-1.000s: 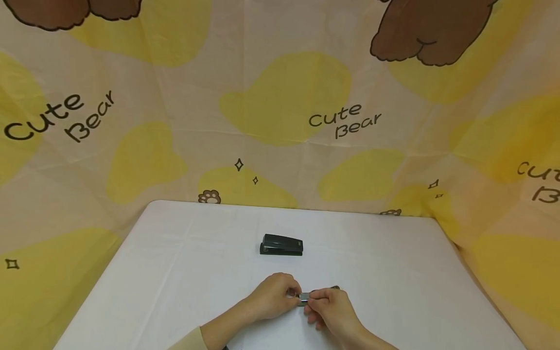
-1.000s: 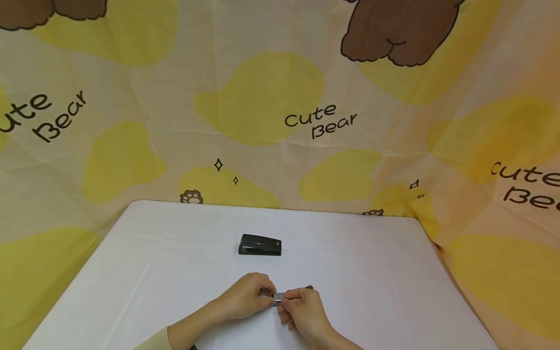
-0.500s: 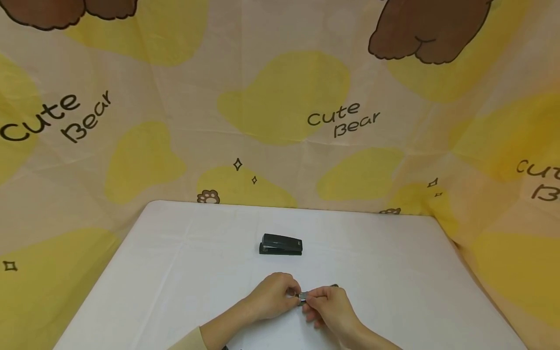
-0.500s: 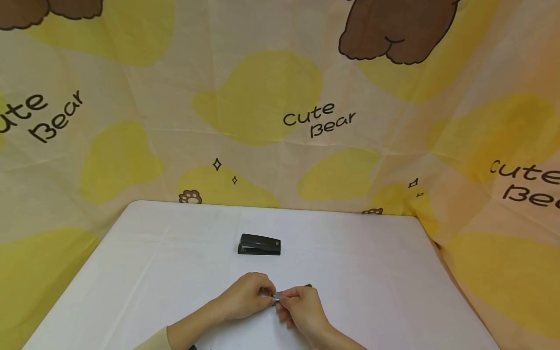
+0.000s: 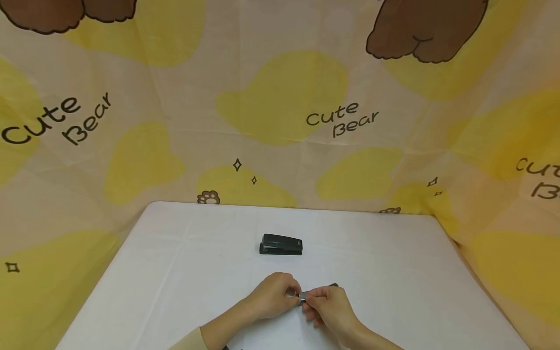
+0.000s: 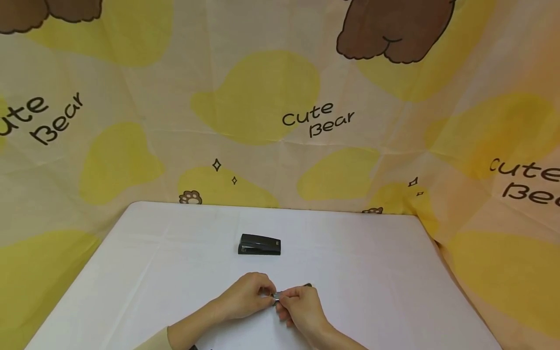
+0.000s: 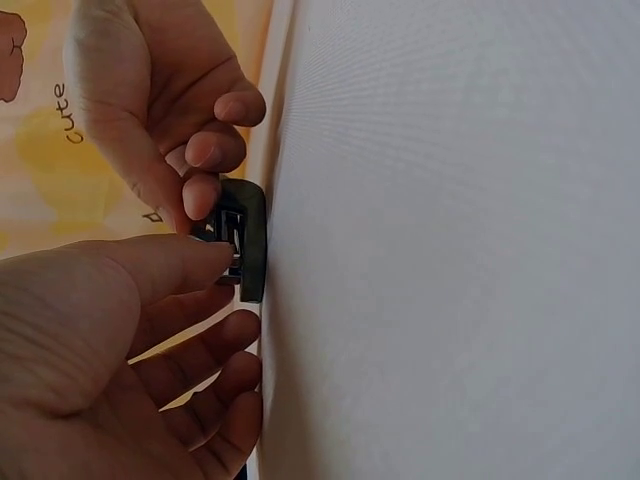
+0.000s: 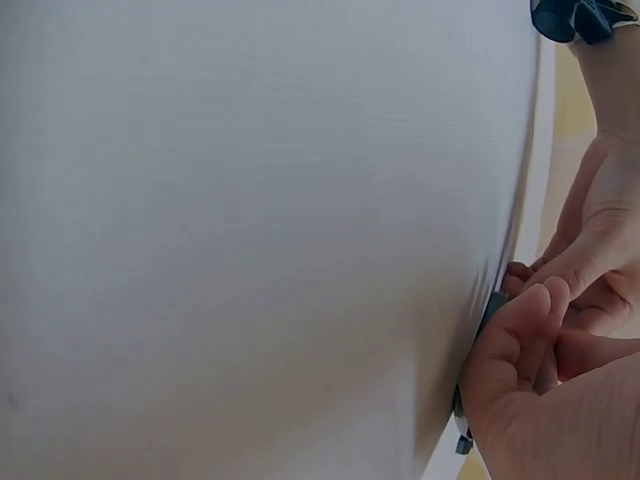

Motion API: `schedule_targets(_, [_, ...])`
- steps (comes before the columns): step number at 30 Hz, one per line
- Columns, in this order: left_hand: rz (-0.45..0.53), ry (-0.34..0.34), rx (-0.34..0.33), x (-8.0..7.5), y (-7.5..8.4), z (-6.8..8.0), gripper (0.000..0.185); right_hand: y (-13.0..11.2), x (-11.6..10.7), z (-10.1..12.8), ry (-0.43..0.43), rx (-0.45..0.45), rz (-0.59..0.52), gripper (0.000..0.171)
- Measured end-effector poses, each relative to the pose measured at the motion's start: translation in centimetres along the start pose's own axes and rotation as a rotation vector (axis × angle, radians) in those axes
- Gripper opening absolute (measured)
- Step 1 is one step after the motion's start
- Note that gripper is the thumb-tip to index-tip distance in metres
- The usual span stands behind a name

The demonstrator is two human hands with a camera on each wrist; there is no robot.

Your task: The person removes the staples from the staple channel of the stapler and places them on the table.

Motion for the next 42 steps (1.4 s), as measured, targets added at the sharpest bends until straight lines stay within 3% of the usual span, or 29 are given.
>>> schedule_targets(8, [0.000,0.001,-0.002,0.2,-0.1,0.1,0.010,0.1,-0.1,0.0,0.007,-0.007,0.012,0.012])
schedule_targets(28, [-0.014,0.015,0.010,0.3,-0.1,0.0,0.010,-0.1,-0.3,0.3,0.153,0.000,-0.070,0.017])
schedule_targets(42, [-0.028,0.017,0.008,0.4,-0.1,0.0,0.010,-1.0,-2.3,0.7,0.106,0.064,-0.090,0.022])
Point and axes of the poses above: each hand's wrist, its own z-axis away from the middle knuckle, its own x-axis out of the palm, y = z × x, the point moved 3 cm from there along -z, towards the middle knuckle, and after that the axes turned 15 degrees about y, right-handed, at the moved point
